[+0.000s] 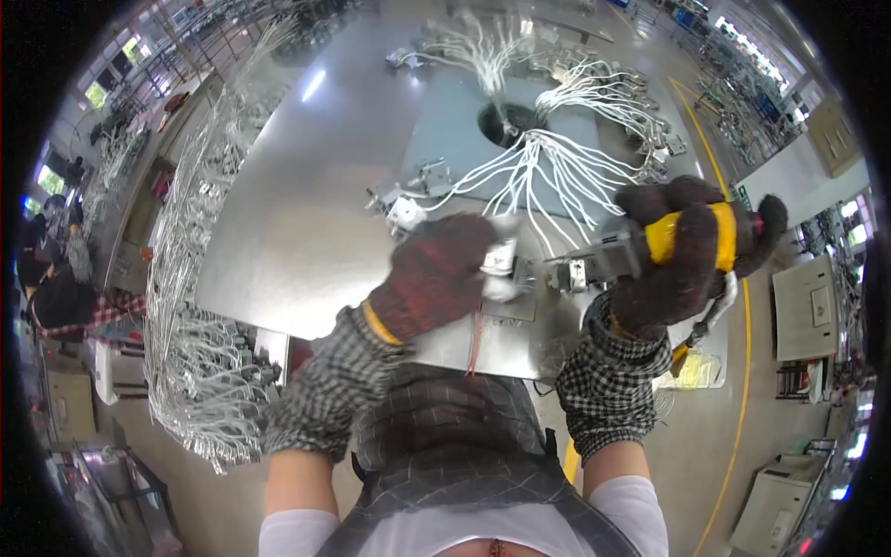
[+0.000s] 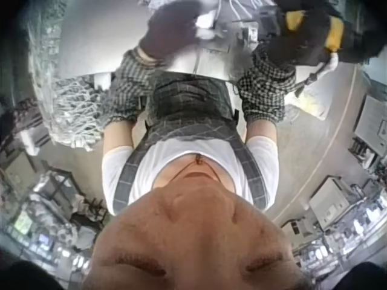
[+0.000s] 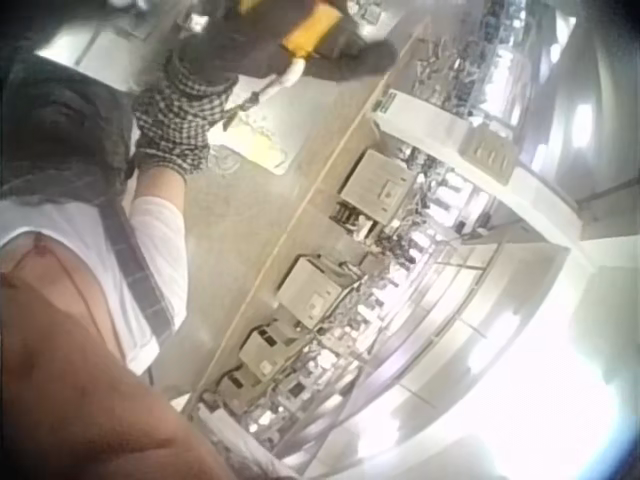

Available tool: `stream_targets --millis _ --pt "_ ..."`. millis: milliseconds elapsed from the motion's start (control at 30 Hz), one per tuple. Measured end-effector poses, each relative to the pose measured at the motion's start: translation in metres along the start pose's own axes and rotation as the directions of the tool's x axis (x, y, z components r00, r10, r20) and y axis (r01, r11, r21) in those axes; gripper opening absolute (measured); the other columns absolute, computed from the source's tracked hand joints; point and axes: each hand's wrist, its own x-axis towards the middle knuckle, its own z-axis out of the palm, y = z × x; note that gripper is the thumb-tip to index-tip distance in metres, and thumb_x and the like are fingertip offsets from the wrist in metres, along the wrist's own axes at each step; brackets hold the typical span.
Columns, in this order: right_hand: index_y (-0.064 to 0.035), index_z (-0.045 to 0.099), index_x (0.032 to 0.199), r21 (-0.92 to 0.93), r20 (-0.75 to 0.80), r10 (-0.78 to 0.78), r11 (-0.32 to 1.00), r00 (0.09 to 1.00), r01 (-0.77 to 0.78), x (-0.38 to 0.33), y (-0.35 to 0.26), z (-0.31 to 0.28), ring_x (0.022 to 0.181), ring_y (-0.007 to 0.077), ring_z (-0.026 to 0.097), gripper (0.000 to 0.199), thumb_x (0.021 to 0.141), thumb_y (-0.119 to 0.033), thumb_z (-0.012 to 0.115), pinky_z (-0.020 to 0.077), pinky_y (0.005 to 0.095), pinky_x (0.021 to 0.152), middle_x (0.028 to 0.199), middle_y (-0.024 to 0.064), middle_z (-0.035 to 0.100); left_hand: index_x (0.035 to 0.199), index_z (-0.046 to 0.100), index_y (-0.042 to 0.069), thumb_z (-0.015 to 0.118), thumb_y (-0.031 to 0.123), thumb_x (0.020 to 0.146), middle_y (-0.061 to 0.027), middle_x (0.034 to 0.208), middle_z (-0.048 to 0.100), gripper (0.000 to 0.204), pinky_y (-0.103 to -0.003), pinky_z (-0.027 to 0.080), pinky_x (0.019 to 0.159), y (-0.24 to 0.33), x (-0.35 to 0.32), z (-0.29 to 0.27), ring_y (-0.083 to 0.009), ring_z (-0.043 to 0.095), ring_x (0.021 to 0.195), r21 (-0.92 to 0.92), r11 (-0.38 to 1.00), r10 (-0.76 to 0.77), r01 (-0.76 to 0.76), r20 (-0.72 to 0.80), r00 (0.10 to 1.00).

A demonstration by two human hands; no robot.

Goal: Assembling and crimping wire harnesses using a pneumatic tool on a production line.

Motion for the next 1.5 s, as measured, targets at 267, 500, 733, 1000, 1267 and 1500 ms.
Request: stream_targets --millis 267,500,733,1000,1267,1500 --pt "-0.0163 0.023 0.143 -0.076 -0.021 0.096 0.992 0.995 -0.098 -0.003 0.002 -0.006 0.063 0.0213 0.058 0.066 0.087 -0.003 0.056 0.0545 0.0388 0.054 0.087 0.0167 0.06 0.117 0.066 0.011 0.081 0.045 0.065 -0.0091 0.09 0.067 0.064 -0.042 0.051 0.075 -0.01 0.007 0.0 -0.0287 0.063 0.081 -0.011 1.0 0.027 -0.026 0.055 0.998" --pt "-0.0203 0.025 0.145 0.01 0.144 0.19 0.981 0.971 -0.194 -0.022 0.003 0.003 0.073 0.0184 0.06 0.075 0.085 -0.001 0.066 0.0584 0.0399 0.062 0.096 0.0125 0.059 0.114 0.065 0.01 0.077 0.047 0.068 -0.0108 0.094 0.068 0.06 -0.043 0.05 0.081 -0.007 0.009 0.009 -0.03 0.063 0.092 0.167 0.986 -0.036 -0.013 0.287 0.957" --pt "-0.0181 0.025 0.144 -0.106 0.363 0.096 0.992 0.927 -0.061 -0.031 0.015 -0.002 0.085 0.0212 0.065 0.073 0.086 -0.006 0.07 0.0603 0.0373 0.067 0.107 0.0145 0.057 0.125 0.059 0.012 0.079 0.044 0.067 -0.0127 0.106 0.066 0.069 -0.045 0.049 0.085 0.0 0.004 -0.005 -0.0327 0.061 0.1 -0.023 0.997 -0.062 0.072 0.305 0.95" --pt "-0.0231 0.025 0.145 -0.003 0.137 0.182 0.983 0.974 -0.183 -0.033 0.001 0.004 0.083 0.0228 0.064 0.077 0.086 0.002 0.066 0.0585 0.0438 0.069 0.106 0.0156 0.059 0.146 0.037 0.008 0.084 0.034 0.063 -0.0161 0.123 0.056 0.098 -0.046 0.046 0.086 0.007 -0.015 -0.008 -0.0349 0.056 0.11 0.364 0.93 -0.052 -0.05 0.267 0.962" --pt "-0.02 0.025 0.145 -0.024 0.261 0.151 0.988 0.953 -0.15 -0.03 0.007 0.0 0.075 0.0223 0.064 0.076 0.085 -0.002 0.068 0.0585 0.0405 0.065 0.1 0.0147 0.061 0.135 0.049 0.007 0.081 0.017 0.069 -0.0143 0.103 0.062 0.074 -0.044 0.05 0.08 -0.008 -0.028 -0.012 -0.034 0.063 0.09 0.413 0.906 -0.155 0.094 0.117 0.981" --pt "-0.0151 0.023 0.144 -0.035 0.227 0.152 0.988 0.962 -0.148 -0.027 0.01 0.0 0.066 0.0212 0.062 0.074 0.085 -0.003 0.066 0.0576 0.0377 0.06 0.092 0.0151 0.062 0.126 0.057 0.004 0.081 0.016 0.074 -0.0096 0.101 0.064 0.059 -0.035 0.052 0.08 -0.014 -0.026 0.001 -0.0202 0.064 0.088 -0.423 0.786 -0.429 0.451 0.153 0.891"
